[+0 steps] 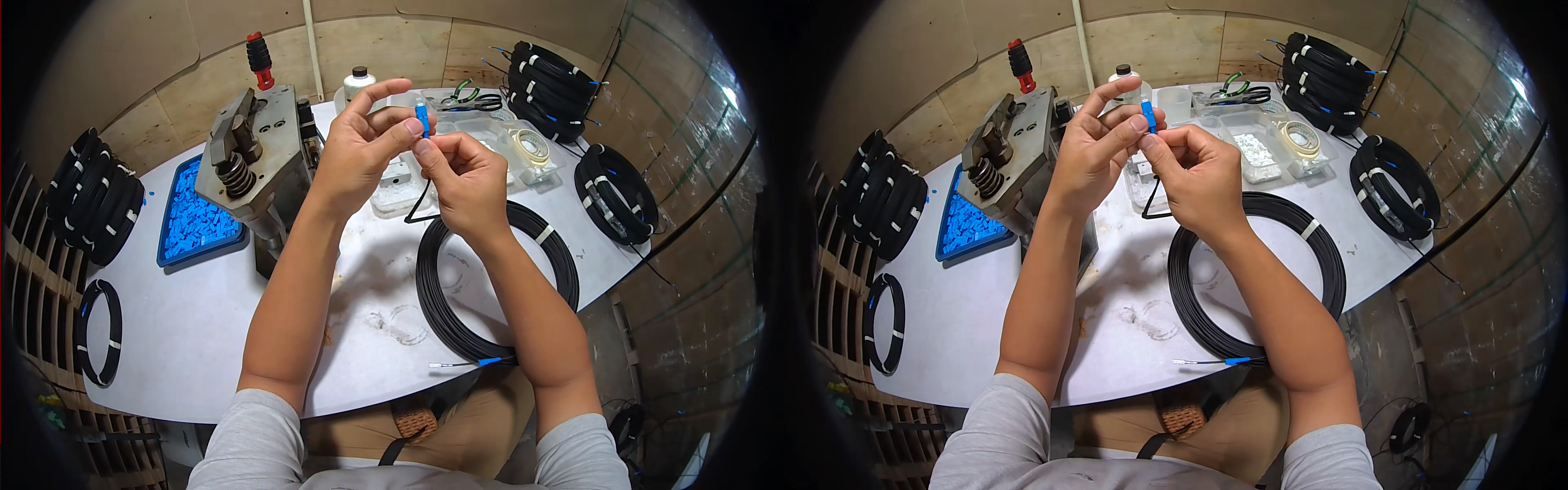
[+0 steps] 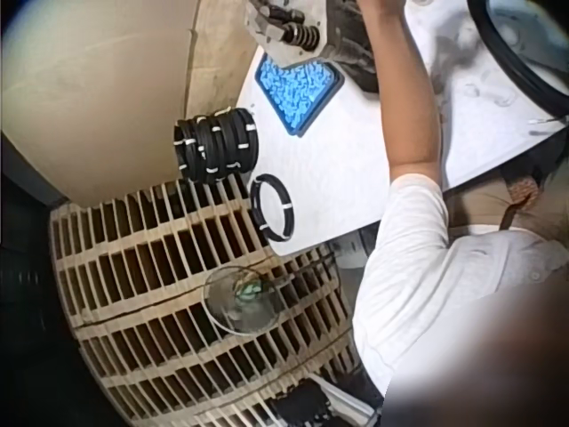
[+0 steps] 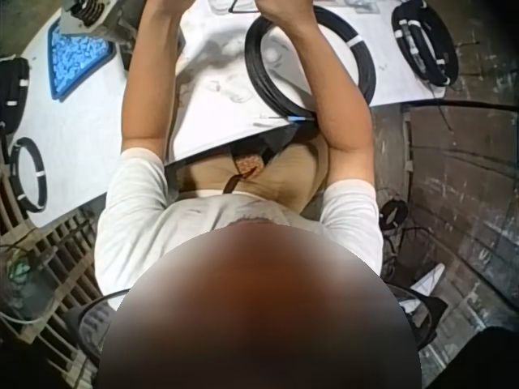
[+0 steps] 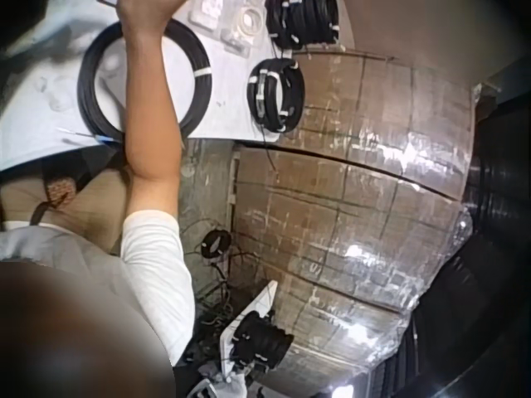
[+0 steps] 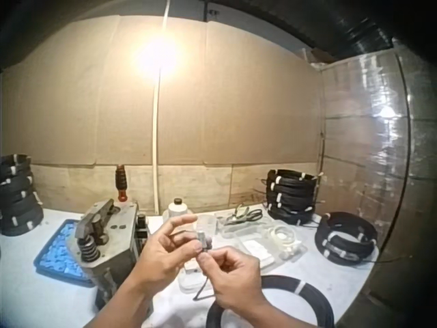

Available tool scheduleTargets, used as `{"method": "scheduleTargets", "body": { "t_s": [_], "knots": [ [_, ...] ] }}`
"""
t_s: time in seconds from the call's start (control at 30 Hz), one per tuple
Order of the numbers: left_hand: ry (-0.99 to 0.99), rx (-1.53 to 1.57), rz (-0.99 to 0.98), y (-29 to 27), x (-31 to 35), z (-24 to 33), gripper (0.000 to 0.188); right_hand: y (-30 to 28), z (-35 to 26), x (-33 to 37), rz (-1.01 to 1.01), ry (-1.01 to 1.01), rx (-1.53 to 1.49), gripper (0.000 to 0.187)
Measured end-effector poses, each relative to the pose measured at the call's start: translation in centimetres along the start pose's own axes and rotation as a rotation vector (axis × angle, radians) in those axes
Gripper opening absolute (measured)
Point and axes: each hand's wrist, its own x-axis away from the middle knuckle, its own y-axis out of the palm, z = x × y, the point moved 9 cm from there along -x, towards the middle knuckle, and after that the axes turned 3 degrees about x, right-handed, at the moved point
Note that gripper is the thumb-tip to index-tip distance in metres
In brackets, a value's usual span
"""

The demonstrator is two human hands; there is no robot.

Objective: Assembling a fiber optic cable connector and using a crimping machine to secure it.

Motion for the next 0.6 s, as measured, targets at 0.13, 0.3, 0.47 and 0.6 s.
{"method": "scheduleTargets", "body": {
  "t_s": [0.13,0.3,0.47,0.6],
  "knots": [
    [0.004,0.060,0.048,-0.4,-0.1,0.1,0.049,0.5,0.3,0.0,-0.058,0.075,-0.067,0.016],
    [-0.011,0.122,0.029,-1.1,-0.4,-0.1,0.048,1.2,1.3,0.0,-0.194,0.148,-0.050,0.015],
    [-0.072,0.146,-0.010,-1.5,-0.5,-0.9,0.042,1.1,1.6,-0.1,-0.181,0.143,-0.052,0.014],
    [-0.095,0.191,-0.011,-1.7,-0.5,-1.3,0.036,1.1,1.7,-0.1,-0.165,0.136,-0.026,0.014]
  ]
}}
